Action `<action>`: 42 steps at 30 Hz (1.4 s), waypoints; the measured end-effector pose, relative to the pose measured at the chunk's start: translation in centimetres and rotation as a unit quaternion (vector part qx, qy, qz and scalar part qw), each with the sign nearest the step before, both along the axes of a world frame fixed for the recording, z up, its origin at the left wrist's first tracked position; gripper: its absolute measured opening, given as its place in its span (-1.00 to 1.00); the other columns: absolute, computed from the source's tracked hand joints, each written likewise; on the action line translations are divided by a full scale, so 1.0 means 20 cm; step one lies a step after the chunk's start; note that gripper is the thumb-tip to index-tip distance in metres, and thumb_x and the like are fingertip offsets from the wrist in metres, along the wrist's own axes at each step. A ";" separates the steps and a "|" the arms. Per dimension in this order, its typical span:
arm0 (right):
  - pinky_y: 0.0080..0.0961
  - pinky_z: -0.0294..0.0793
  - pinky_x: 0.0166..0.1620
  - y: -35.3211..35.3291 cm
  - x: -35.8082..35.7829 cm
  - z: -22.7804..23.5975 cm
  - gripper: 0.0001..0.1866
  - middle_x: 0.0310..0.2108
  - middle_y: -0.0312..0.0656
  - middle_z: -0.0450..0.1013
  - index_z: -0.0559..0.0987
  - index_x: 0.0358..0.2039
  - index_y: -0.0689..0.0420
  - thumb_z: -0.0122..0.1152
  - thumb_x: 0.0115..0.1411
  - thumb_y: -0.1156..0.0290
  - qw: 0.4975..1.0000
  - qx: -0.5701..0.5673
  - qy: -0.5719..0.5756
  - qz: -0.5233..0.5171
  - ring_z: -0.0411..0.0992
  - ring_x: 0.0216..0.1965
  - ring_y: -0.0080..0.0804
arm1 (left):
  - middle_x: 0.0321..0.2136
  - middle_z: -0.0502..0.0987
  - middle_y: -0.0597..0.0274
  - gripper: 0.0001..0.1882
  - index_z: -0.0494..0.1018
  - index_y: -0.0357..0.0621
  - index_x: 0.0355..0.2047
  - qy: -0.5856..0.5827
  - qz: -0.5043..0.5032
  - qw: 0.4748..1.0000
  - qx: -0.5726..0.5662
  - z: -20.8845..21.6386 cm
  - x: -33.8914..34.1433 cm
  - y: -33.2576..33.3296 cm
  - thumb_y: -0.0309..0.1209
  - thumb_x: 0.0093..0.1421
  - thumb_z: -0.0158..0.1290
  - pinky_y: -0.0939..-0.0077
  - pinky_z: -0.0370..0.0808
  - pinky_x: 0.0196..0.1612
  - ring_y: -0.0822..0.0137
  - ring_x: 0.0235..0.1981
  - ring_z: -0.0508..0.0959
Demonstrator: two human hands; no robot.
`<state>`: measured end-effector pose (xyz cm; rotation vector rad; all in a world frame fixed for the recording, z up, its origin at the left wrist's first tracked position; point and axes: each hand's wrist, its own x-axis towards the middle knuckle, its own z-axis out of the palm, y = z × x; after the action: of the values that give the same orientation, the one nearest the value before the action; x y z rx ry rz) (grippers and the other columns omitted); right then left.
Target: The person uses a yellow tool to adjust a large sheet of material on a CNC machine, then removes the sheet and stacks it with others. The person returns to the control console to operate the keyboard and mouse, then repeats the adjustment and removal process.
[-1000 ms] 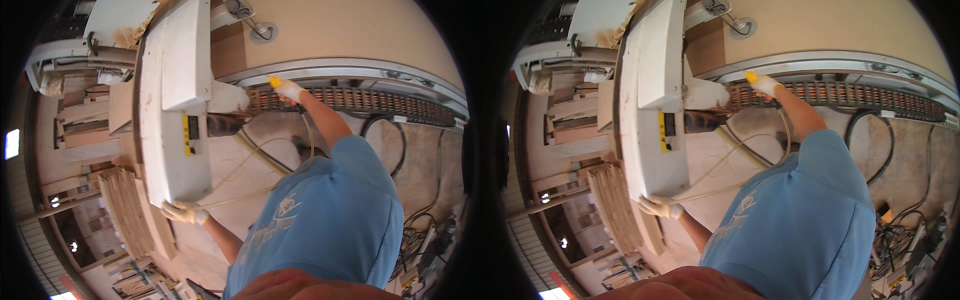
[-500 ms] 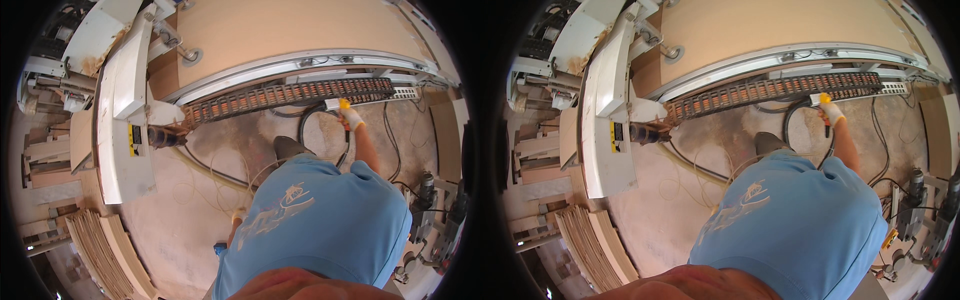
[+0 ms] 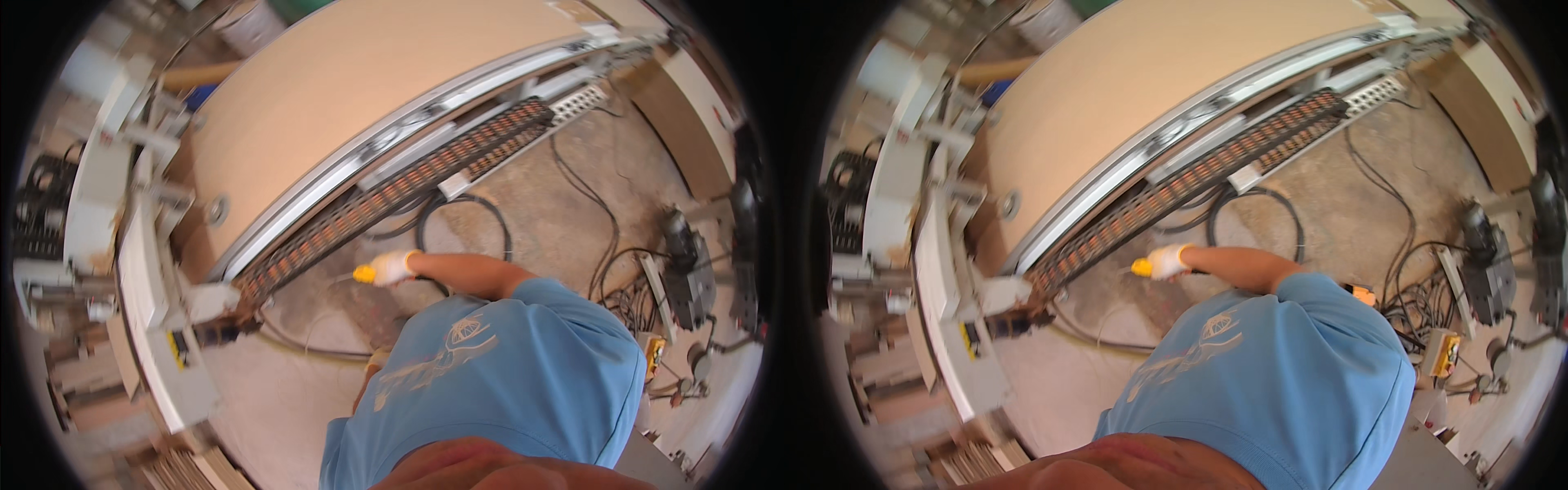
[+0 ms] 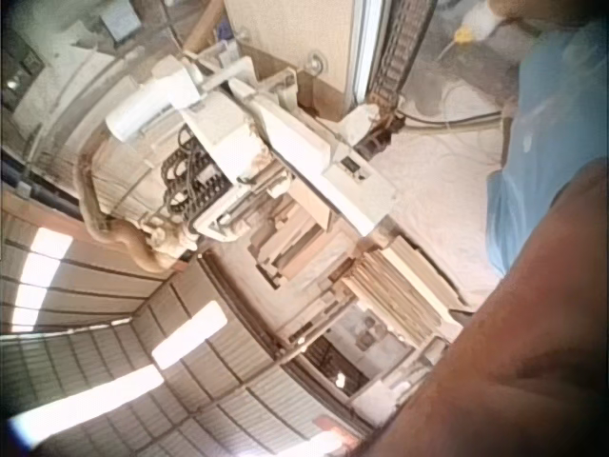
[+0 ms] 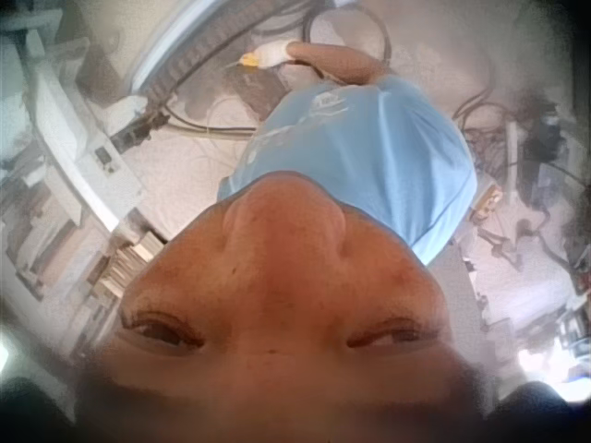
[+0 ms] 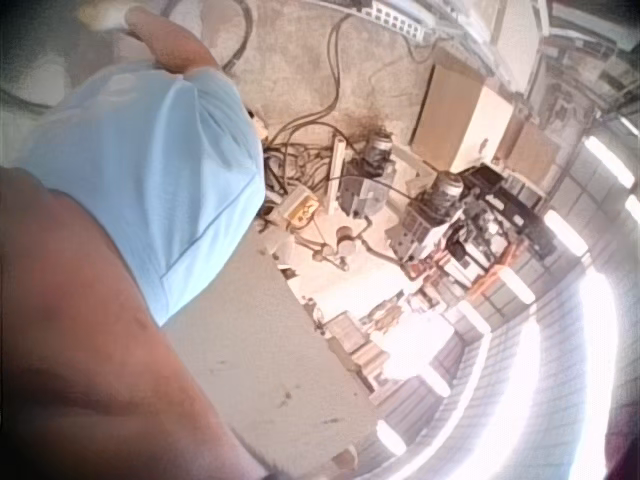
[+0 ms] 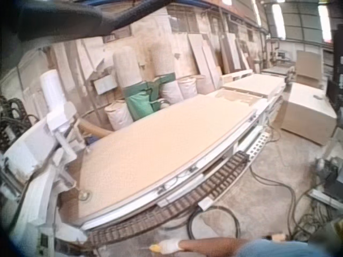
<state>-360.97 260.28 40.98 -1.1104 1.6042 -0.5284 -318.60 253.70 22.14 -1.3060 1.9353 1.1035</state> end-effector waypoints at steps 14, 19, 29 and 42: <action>-0.39 0.34 -0.63 2.32 -1.41 -0.30 -0.89 -0.64 -0.22 0.43 0.50 -0.32 0.10 0.01 0.25 0.40 0.446 -0.170 -0.128 -0.869 0.35 -0.70 -0.41 | -0.47 0.53 0.37 -0.69 0.60 -0.19 -0.02 0.152 -0.122 0.979 -0.058 0.67 -2.28 0.06 -0.31 0.29 0.13 0.58 0.38 -0.53 0.50 -0.53 0.45; -0.47 0.40 -0.60 2.63 -1.05 -0.36 -0.91 -0.60 -0.24 0.49 0.53 -0.34 0.09 0.08 0.20 0.40 0.625 -0.121 -0.104 -0.764 0.41 -0.67 -0.45 | -0.45 0.48 0.41 -0.72 0.54 -0.05 -0.10 0.216 -0.064 0.970 0.094 0.81 -2.99 0.31 -0.14 0.36 0.11 0.58 0.32 -0.57 0.50 -0.54 0.42; -0.59 0.33 -0.58 2.24 -0.80 -0.03 -0.87 -0.54 -0.33 0.50 0.56 -0.25 0.02 0.15 0.17 0.40 0.900 -0.040 -0.162 -0.403 0.41 -0.59 -0.61 | -0.11 0.64 0.15 -0.54 0.52 -0.21 0.09 0.352 -0.058 0.909 0.216 1.02 -3.37 0.58 -0.08 0.41 0.06 0.38 0.57 -0.15 0.34 -0.18 0.62; -0.43 0.54 -0.04 1.27 -0.81 -0.14 -0.63 -0.19 -0.18 0.62 0.57 0.06 0.17 0.20 0.23 0.48 0.973 -0.027 -0.045 -0.224 0.56 -0.16 -0.38 | -0.32 0.67 0.32 -0.70 0.67 -0.23 -0.19 0.478 0.075 0.875 0.019 1.00 -2.41 -0.40 -0.22 0.36 0.13 0.54 0.50 -0.15 0.46 -0.28 0.60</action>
<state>-377.14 285.77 38.09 -0.7459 1.7744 -0.9099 -366.70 245.66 42.07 -0.9471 2.4532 2.1411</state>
